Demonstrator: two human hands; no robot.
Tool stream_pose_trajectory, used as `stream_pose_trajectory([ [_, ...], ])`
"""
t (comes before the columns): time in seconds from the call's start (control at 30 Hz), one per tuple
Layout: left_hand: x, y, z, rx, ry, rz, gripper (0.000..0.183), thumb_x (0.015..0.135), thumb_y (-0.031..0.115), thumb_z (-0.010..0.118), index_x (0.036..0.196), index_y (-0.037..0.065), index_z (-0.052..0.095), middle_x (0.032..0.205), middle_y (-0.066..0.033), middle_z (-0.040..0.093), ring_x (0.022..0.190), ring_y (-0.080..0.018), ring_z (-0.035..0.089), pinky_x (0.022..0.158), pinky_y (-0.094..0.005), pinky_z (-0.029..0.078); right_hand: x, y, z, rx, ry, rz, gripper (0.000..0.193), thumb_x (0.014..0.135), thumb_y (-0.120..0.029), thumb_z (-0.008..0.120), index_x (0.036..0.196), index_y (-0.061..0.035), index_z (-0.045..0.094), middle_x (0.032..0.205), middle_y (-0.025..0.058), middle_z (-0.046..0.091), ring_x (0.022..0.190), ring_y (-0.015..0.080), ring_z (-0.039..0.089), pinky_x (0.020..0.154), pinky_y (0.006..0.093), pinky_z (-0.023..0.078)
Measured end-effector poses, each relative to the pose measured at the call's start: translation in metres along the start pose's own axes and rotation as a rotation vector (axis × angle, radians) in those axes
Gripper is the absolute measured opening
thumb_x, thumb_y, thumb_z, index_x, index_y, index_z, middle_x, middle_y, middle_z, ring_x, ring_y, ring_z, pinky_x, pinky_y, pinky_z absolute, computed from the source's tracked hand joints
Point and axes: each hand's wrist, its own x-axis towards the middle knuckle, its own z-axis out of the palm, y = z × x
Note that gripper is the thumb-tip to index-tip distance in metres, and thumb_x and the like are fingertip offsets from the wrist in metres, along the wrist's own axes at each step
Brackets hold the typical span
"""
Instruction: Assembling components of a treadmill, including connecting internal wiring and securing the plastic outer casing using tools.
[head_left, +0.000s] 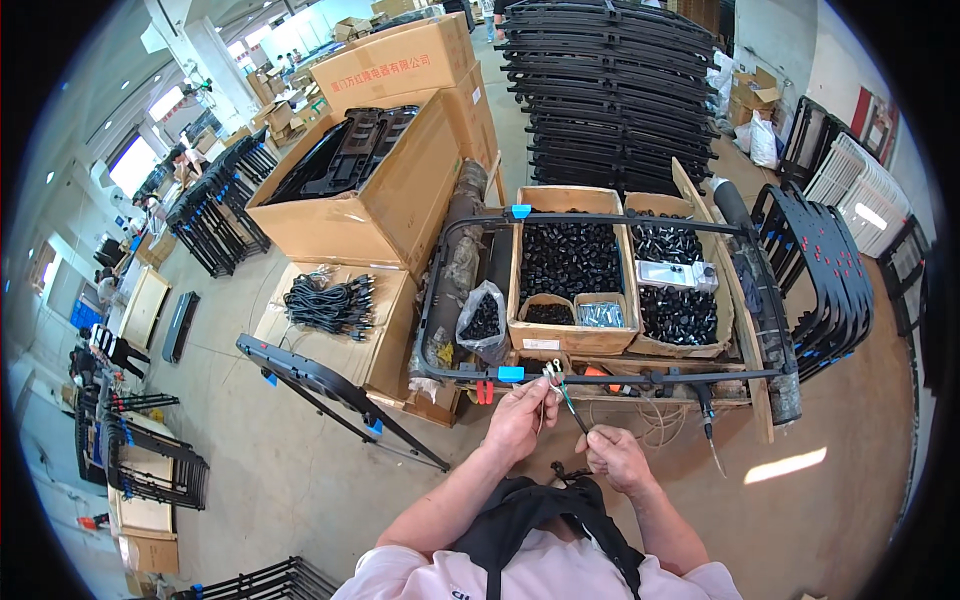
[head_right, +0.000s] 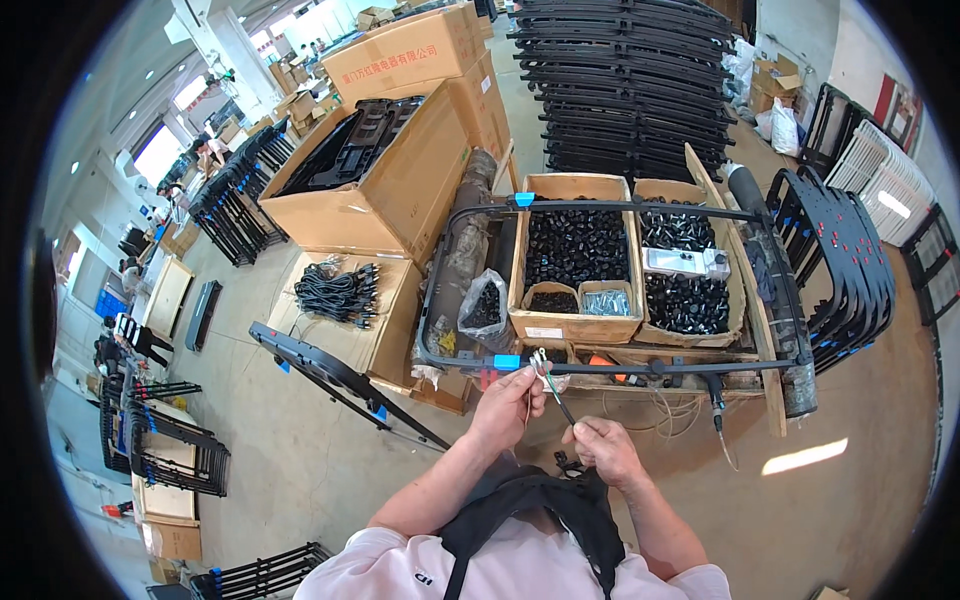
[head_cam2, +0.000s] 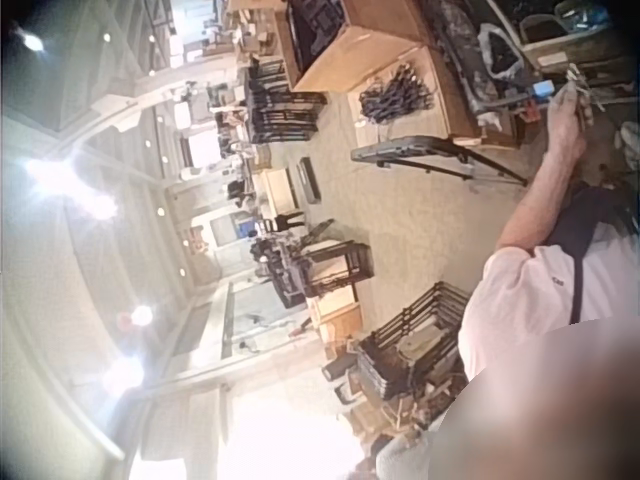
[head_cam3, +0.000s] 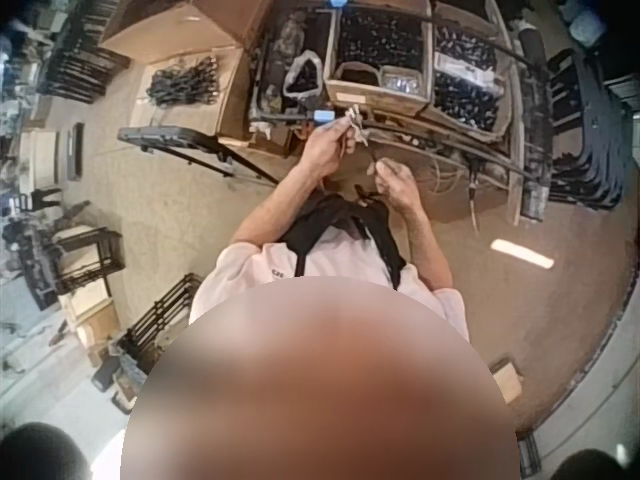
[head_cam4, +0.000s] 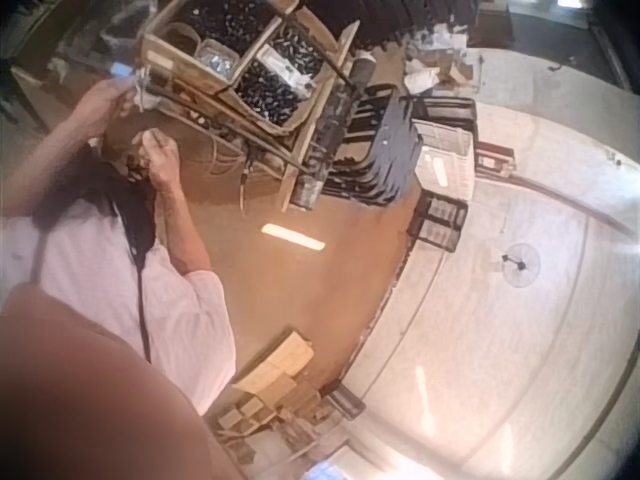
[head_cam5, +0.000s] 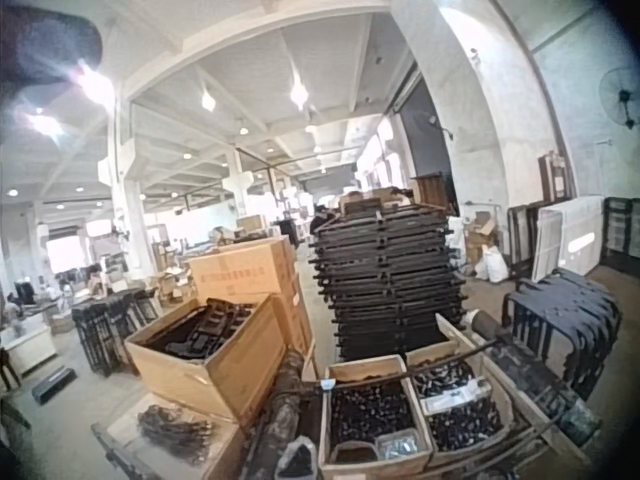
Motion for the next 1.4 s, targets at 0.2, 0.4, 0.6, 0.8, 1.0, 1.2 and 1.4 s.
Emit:
stream_pose_trajectory([
  [0.2, -0.001, -0.011, -0.004, -0.077, 0.009, 0.017, 0.023, 0.109, 0.022, 0.061, 0.121, 0.004, 0.069, 0.082, 0.0031, 0.061, 0.072, -0.0093, 0.058, 0.062, -0.0251, 0.047, 0.001, 0.019, -0.002, 0.045, -0.005, 0.034, 0.032, 0.111, -0.027, 0.055, 0.102, 0.001, 0.067, 0.066, -0.0083, 0.042, 0.056, 0.003, 0.033, 0.052, 0.0232, 0.027],
  [0.4, -0.013, -0.025, -0.011, 0.773, 0.24, 0.628, 0.013, 0.104, 0.018, 0.068, 0.104, 0.005, 0.066, 0.11, -0.0064, 0.072, 0.097, -0.0186, 0.068, 0.085, -0.0347, 0.055, 0.01, 0.023, 0.013, 0.111, 0.042, 0.168, 0.031, 0.111, -0.027, 0.054, 0.1, -0.0005, 0.066, 0.064, -0.009, 0.04, 0.051, 0.0023, 0.029, 0.047, 0.023, 0.024],
  [0.6, -0.028, 0.001, -0.045, 1.352, 0.046, 0.951, 0.011, 0.104, 0.012, 0.064, 0.112, 0.005, 0.06, 0.122, -0.013, 0.074, 0.124, -0.0369, 0.063, 0.111, -0.0481, 0.044, 0.031, 0.01, 0.02, 0.016, -0.145, 0.425, 0.032, 0.11, -0.028, 0.054, 0.099, -0.0007, 0.066, 0.062, -0.01, 0.039, 0.05, 0.0015, 0.03, 0.046, 0.0228, 0.023],
  [0.8, -0.028, -0.022, -0.092, 0.501, 0.366, 0.314, 0.021, 0.114, 0.023, 0.048, 0.118, 0.003, 0.054, 0.083, -0.0047, 0.066, 0.068, -0.0127, 0.064, 0.062, -0.0287, 0.055, 0.068, 0.035, 0.043, -0.067, -0.164, 0.475, 0.031, 0.11, -0.027, 0.054, 0.098, -0.0015, 0.066, 0.063, -0.0102, 0.04, 0.051, 0.0013, 0.03, 0.045, 0.0231, 0.023],
  [1.0, 0.003, -0.019, -0.167, 0.259, 0.627, 0.201, 0.019, 0.113, 0.022, 0.05, 0.117, 0.005, 0.058, 0.084, -0.004, 0.066, 0.062, -0.0098, 0.059, 0.053, -0.0256, 0.052, 0.128, 0.099, 0.083, -0.055, -0.109, 0.439, 0.03, 0.111, -0.027, 0.053, 0.099, -0.0027, 0.065, 0.061, -0.0098, 0.039, 0.048, 0.0025, 0.029, 0.045, 0.0238, 0.024],
  [1.2, 0.028, -0.004, -0.207, 0.26, 0.589, 0.147, 0.02, 0.113, 0.023, 0.05, 0.114, 0.005, 0.059, 0.082, -0.003, 0.066, 0.063, -0.0094, 0.059, 0.055, -0.0265, 0.055, 0.165, 0.11, 0.097, -0.109, -0.037, 0.441, 0.032, 0.111, -0.028, 0.053, 0.098, -0.0021, 0.066, 0.063, -0.0088, 0.042, 0.047, 0.0024, 0.031, 0.042, 0.0237, 0.024],
  [1.4, 0.037, 0.002, -0.218, 0.37, 0.507, 0.137, 0.026, 0.113, 0.025, 0.049, 0.118, 0.003, 0.06, 0.084, -0.0048, 0.067, 0.066, -0.0111, 0.063, 0.058, -0.0274, 0.056, 0.171, 0.108, 0.105, -0.046, 0.03, 0.474, 0.031, 0.112, -0.027, 0.052, 0.098, -0.0022, 0.064, 0.062, -0.0095, 0.04, 0.047, 0.0018, 0.03, 0.042, 0.0234, 0.022],
])
